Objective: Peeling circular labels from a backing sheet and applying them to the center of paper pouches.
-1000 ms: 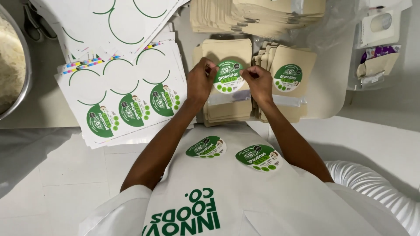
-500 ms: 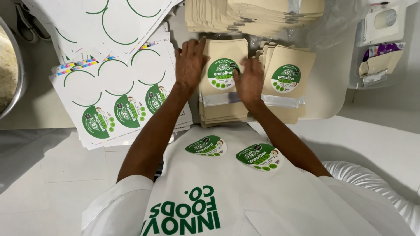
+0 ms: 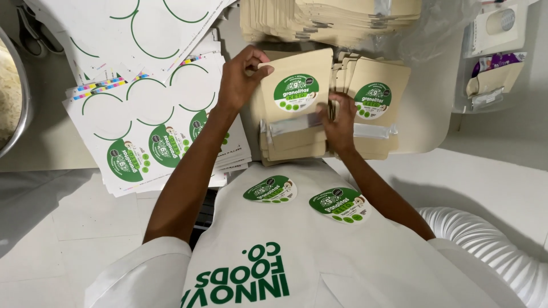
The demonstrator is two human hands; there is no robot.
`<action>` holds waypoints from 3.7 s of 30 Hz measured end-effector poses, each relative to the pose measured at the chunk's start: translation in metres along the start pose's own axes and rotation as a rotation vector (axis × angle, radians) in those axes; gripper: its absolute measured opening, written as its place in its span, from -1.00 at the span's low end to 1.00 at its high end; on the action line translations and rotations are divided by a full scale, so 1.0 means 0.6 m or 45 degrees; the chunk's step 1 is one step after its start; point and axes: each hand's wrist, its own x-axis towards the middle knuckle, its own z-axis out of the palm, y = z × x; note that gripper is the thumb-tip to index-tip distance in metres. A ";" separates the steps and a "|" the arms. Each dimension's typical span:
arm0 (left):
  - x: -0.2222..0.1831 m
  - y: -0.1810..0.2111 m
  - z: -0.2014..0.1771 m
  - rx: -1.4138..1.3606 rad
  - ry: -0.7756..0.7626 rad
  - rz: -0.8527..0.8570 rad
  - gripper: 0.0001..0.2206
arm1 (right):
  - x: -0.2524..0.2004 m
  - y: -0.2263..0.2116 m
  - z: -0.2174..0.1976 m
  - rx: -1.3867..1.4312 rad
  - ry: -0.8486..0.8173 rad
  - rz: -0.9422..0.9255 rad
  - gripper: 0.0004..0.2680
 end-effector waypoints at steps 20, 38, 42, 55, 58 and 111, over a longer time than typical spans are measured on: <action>-0.062 0.060 -0.002 0.024 0.124 -0.126 -0.84 | 0.005 0.006 -0.095 -0.241 -0.400 0.398 -0.82; -0.117 0.006 0.034 0.271 0.074 -0.524 -0.69 | 0.052 -0.105 0.020 0.445 -0.359 0.410 -0.87; -0.097 0.001 0.053 0.664 0.055 -0.366 -0.78 | 0.071 -0.068 0.065 0.197 -0.169 0.250 -0.89; -0.046 -0.090 0.019 1.356 0.028 -0.168 -0.50 | 0.045 -0.083 0.107 -0.705 -0.238 -0.555 -0.76; -0.038 -0.121 0.008 1.411 0.012 -0.081 -0.59 | -0.008 -0.081 0.103 -0.636 -0.518 -0.941 -0.61; -0.088 -0.062 0.081 1.289 -0.049 -0.448 -0.43 | 0.062 -0.033 0.071 -0.451 -0.085 0.055 -0.72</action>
